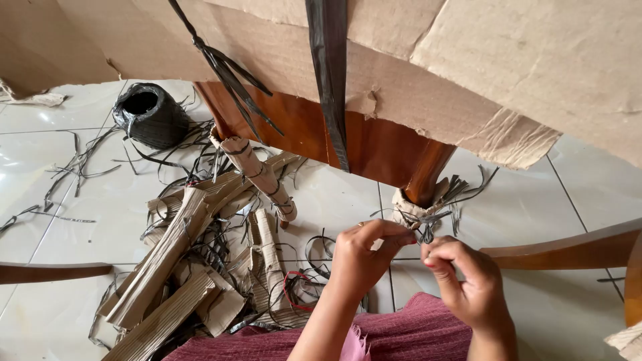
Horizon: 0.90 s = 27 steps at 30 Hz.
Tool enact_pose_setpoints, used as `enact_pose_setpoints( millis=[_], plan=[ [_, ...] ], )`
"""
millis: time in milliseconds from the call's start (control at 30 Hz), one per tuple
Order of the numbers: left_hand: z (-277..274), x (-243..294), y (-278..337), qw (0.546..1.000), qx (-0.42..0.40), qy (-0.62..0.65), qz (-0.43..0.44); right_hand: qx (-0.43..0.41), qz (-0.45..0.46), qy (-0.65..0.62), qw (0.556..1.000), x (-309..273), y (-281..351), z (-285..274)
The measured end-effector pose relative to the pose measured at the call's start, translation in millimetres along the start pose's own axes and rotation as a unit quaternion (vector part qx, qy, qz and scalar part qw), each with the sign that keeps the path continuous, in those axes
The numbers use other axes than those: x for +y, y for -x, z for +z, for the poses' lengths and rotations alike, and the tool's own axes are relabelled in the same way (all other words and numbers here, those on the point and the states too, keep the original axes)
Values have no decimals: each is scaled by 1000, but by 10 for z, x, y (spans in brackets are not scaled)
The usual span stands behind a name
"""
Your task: Wrapping wooden chair legs with cardboard and securing them with plastic ties for protection
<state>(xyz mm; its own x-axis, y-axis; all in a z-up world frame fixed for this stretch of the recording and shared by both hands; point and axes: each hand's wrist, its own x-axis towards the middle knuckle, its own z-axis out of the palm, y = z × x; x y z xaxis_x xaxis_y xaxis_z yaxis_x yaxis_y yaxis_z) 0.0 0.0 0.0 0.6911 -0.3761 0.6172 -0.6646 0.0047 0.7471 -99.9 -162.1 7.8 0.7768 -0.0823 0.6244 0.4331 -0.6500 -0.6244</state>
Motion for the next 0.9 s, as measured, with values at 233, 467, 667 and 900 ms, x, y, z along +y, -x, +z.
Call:
enact_pose_setpoints(
  millis=[233,467,667,900],
  plan=[
    [8,-15,18,989,14,-102,105,-18,-71,39,997,-170,-75,235],
    [-80,116,-32,988,-10,-89,129,93,-112,114,983,-41,-29,296],
    [-77,118,-14,987,-10,-110,119,111,-91,173,974,37,11,288],
    [-52,164,48,998,8,-40,50,132,-4,118,984,-91,-16,297]
  ],
)
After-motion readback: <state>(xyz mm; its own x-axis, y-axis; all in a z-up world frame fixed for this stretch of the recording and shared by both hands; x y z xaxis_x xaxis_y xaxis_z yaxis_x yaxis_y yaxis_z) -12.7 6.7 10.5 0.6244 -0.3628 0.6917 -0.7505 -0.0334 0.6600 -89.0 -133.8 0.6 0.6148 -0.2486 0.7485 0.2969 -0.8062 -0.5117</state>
